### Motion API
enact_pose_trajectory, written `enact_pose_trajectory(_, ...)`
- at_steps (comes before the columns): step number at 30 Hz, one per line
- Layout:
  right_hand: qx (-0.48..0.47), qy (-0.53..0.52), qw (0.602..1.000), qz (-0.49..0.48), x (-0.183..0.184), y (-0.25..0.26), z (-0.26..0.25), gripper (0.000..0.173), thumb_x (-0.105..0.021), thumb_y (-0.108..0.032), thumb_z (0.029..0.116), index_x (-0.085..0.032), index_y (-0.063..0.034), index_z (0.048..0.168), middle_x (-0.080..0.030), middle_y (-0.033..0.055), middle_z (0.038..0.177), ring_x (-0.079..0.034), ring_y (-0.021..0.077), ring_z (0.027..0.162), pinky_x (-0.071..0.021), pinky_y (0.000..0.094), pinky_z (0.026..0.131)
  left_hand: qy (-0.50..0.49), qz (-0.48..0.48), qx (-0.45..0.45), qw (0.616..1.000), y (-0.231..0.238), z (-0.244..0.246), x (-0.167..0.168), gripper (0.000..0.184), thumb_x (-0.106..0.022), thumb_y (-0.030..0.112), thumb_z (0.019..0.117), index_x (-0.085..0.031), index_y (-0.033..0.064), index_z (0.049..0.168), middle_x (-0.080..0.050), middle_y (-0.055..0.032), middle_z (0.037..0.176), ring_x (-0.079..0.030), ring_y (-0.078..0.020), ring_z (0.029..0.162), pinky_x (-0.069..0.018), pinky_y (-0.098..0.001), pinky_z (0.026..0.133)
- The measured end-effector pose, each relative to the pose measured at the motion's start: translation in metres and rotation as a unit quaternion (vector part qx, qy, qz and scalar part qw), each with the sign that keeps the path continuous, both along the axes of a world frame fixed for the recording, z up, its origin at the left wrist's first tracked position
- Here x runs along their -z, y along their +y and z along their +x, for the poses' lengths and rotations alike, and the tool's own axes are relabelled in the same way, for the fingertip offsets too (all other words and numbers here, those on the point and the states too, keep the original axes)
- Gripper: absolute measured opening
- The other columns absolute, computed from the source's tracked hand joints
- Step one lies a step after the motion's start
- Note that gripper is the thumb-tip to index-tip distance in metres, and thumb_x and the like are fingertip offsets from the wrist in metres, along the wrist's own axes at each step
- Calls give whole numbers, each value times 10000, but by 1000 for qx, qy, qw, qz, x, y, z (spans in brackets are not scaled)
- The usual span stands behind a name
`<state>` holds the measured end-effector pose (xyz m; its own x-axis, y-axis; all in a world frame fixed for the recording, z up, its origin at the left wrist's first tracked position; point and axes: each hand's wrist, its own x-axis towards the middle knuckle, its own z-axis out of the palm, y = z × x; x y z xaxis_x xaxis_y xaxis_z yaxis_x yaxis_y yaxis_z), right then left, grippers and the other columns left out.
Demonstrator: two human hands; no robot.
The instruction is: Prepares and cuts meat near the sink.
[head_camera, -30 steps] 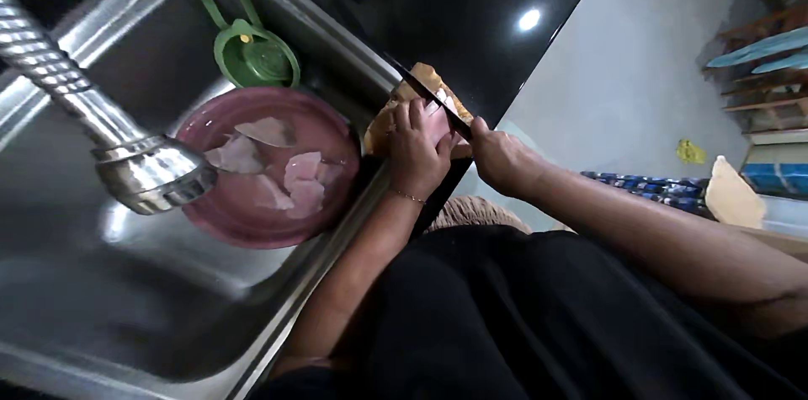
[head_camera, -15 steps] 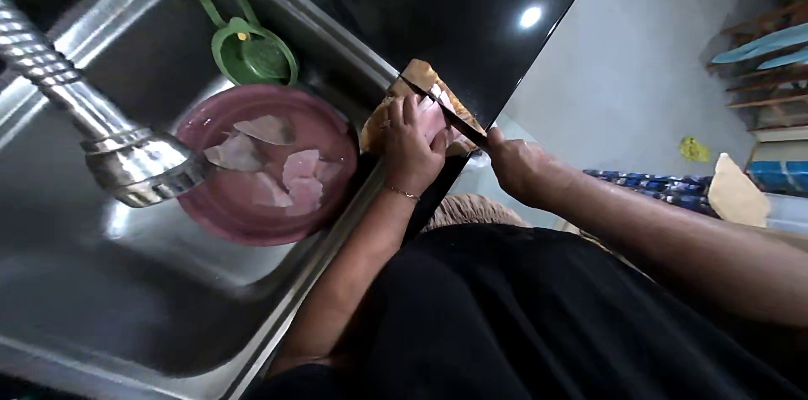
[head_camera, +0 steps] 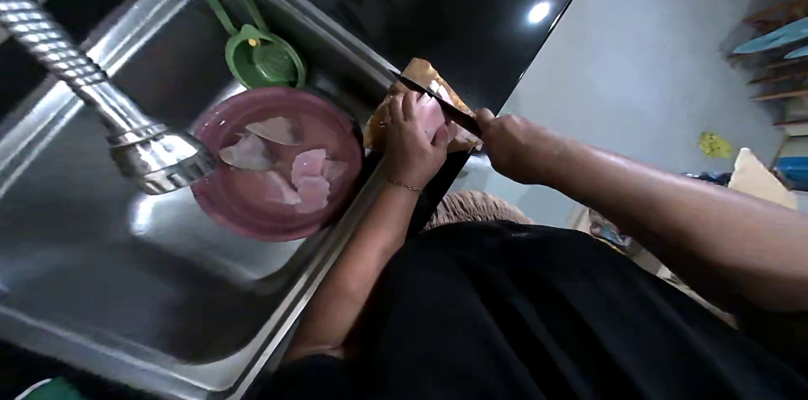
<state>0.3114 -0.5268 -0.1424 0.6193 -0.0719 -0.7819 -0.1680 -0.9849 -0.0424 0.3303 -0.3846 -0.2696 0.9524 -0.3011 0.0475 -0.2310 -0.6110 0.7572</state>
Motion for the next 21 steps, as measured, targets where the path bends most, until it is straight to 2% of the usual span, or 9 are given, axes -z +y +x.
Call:
enact_pose_trajectory(3, -2, 29, 999, -31, -2, -1, -4, 202, -440, -93, 1082, -442, -27, 1273, -650, 215, 998, -704, 416, 971, -574, 551, 789, -9, -12, 0, 1000, 1, -1, 3, 676, -774, 251, 839, -519, -76, 1373, -530, -304, 1391, -527, -440, 1307, -457, -536, 1071)
enact_pose_trajectory(7, 2, 17, 1000, -22, 14, 4, 6, 204, -440, -87, 1077, -424, -37, 1274, -646, 205, 1006, -705, 408, 980, -574, 544, 796, -8, -16, 2, 1000, -1, 1, 5, 679, -783, 203, 824, -509, -72, 1382, -523, -305, 1399, -504, -444, 1332, -434, -541, 1094)
enact_pose_trajectory(10, 19, -12, 1000, 9, 27, 11, 17, 247, -452, -103, 1079, -430, -24, 1311, -653, 227, 1055, -698, 422, 1017, -570, 569, 816, -17, -15, -1, 1000, -2, -1, 5, 657, -778, 152, 803, -519, -72, 1364, -531, -300, 1382, -539, -433, 1292, -484, -528, 1038)
enact_pose_trajectory(13, 11, -22, 1000, 16, 29, 19, 28, 256, -421, -79, 1079, -429, -16, 1327, -654, 235, 1099, -690, 423, 1066, -564, 560, 862, -15, 18, 2, 1000, -1, -1, 0, 681, -794, 239, 836, -511, -73, 1372, -524, -304, 1387, -547, -438, 1278, -494, -525, 1016)
enact_pose_trajectory(17, 2, -16, 1000, 18, 18, 15, 26, 253, -463, -84, 1067, -454, -4, 1307, -649, 238, 1104, -682, 424, 1078, -559, 569, 868, -23, 25, 6, 999, 0, 0, 1, 678, -765, 314, 876, -521, -63, 1385, -538, -292, 1389, -519, -436, 1317, -437, -544, 1085)
enact_pose_trajectory(19, 5, -11, 1000, 16, 7, 6, 13, 250, -503, -84, 1052, -472, -5, 1287, -646, 228, 1033, -686, 421, 1000, -561, 576, 814, -16, 6, 5, 1000, 2, 0, 3, 656, -757, 239, 868, -514, -72, 1392, -523, -303, 1415, -501, -442, 1347, -418, -546, 1115)
enact_pose_trajectory(21, 12, -36, 999, 9, 6, -10, -12, 221, -527, -82, 1035, -501, -15, 1245, -660, 211, 874, -708, 416, 824, -578, 569, 672, -36, -20, 2, 999, -1, -1, 10, 656, -764, 236, 833, -527, -73, 1361, -535, -301, 1386, -520, -441, 1316, -439, -547, 1090)
